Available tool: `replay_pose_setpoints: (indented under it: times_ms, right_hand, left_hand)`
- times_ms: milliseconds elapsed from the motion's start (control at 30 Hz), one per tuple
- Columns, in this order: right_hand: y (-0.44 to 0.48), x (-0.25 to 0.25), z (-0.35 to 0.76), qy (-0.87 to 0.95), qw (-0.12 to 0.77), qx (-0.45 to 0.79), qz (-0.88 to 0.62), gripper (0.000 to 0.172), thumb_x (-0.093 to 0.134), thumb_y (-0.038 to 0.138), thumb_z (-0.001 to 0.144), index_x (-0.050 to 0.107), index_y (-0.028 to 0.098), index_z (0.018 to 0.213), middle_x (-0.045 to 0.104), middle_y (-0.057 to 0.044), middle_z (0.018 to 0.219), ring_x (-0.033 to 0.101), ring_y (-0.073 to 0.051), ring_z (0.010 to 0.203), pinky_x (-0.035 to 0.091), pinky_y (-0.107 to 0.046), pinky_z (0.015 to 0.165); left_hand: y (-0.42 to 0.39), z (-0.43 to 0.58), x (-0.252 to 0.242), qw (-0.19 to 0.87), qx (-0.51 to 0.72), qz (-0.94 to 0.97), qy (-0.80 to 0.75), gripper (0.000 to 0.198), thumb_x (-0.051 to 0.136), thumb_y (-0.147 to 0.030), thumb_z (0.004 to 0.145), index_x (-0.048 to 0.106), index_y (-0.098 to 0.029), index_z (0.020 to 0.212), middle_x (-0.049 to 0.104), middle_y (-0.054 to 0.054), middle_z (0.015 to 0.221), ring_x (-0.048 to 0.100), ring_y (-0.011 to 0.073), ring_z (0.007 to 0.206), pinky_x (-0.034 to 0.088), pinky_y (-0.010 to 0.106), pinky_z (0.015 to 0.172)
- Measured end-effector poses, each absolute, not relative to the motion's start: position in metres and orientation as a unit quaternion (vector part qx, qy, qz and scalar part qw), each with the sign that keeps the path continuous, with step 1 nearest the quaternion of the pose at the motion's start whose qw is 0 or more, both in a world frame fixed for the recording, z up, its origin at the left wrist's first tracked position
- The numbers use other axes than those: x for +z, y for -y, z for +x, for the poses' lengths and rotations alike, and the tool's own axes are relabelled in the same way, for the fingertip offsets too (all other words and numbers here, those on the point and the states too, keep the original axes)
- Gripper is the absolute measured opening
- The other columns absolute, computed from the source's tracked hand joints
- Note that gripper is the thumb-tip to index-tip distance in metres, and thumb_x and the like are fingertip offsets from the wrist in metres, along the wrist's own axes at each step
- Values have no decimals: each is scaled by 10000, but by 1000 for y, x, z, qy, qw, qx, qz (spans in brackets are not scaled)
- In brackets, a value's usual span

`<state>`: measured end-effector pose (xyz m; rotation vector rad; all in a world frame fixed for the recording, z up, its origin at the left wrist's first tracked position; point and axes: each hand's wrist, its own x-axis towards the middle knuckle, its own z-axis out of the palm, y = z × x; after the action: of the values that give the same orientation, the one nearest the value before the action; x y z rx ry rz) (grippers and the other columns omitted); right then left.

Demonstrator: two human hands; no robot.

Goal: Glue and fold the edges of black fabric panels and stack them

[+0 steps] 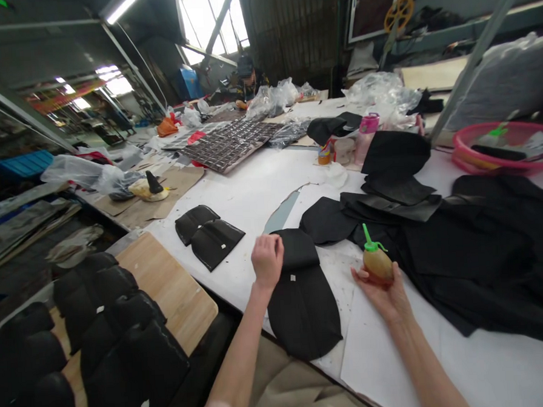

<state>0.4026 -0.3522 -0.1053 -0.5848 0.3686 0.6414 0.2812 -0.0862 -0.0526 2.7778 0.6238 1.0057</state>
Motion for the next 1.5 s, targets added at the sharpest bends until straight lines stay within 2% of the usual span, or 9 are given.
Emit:
replay_pose_setpoints:
  times_ms: [67,167,400,667,867,1067,1233,1333,1500]
  right_hand:
    - [352,-106,403,-179,889,311,-283,490,826,540,640,656,197,945,673,-38,817,560,-153,622,601,-469,820]
    - [352,-108,404,-171,888,316,-288,459,788,559,689,654,205,949,673,-46,825,559,-163,625,603,-478,800]
    - [351,-106,405,-167,886,324,-286,482,787,565,687,654,198,971,658,-45,816,551,-157,619,606,-443,748]
    - [350,-104,406,-166,888,325,-280,498,798,564,675,654,189,971,656,-46,809,553,-149,624,601,-406,751]
    - [350,-105,405,-170,889,325,-276,449,717,578,758,658,181,960,657,-58,813,560,-152,621,602,-404,756]
    - [350,-104,404,-173,886,330,-275,422,676,595,796,654,195,927,654,-44,784,581,-160,634,608,-397,739]
    - [349,-104,404,-175,886,327,-278,427,690,593,787,658,190,924,665,-45,786,593,-157,640,609,-387,721]
    - [350,-103,405,-168,884,333,-282,439,700,595,779,662,185,931,673,-47,788,596,-155,641,610,-377,703]
    - [350,-101,402,-146,880,324,-314,467,771,588,707,664,188,923,689,-47,803,606,-146,629,607,-340,659]
  left_hand:
    - [116,256,-73,95,233,966,-52,159,478,-228,966,620,-198,901,610,23,791,579,159,727,459,276,708]
    - [142,234,-93,102,143,983,-46,86,583,-270,922,639,-207,942,606,24,837,583,176,783,472,289,692]
    - [124,249,-95,121,107,981,-110,539,761,-432,775,586,-214,1235,575,85,1183,542,252,1094,486,389,862]
    - [113,274,-110,65,139,982,-112,112,540,-137,928,614,-153,1011,622,66,992,572,204,930,496,324,801]
    - [104,287,-99,-1,110,989,-96,193,416,-71,927,573,-147,845,602,99,866,576,234,835,473,367,758]
    - [101,260,-21,158,221,954,-126,170,349,-249,1007,496,-193,942,544,14,752,563,164,678,426,281,655]
    - [98,253,35,321,163,930,-72,205,373,-358,1005,499,-205,957,549,-15,772,539,118,662,420,230,636]
    - [91,270,3,341,83,935,-53,200,421,-357,992,538,-204,940,590,-18,776,561,127,700,426,231,657]
    - [82,294,-75,214,18,975,-64,145,541,-324,947,628,-210,923,631,15,852,588,166,802,448,270,743]
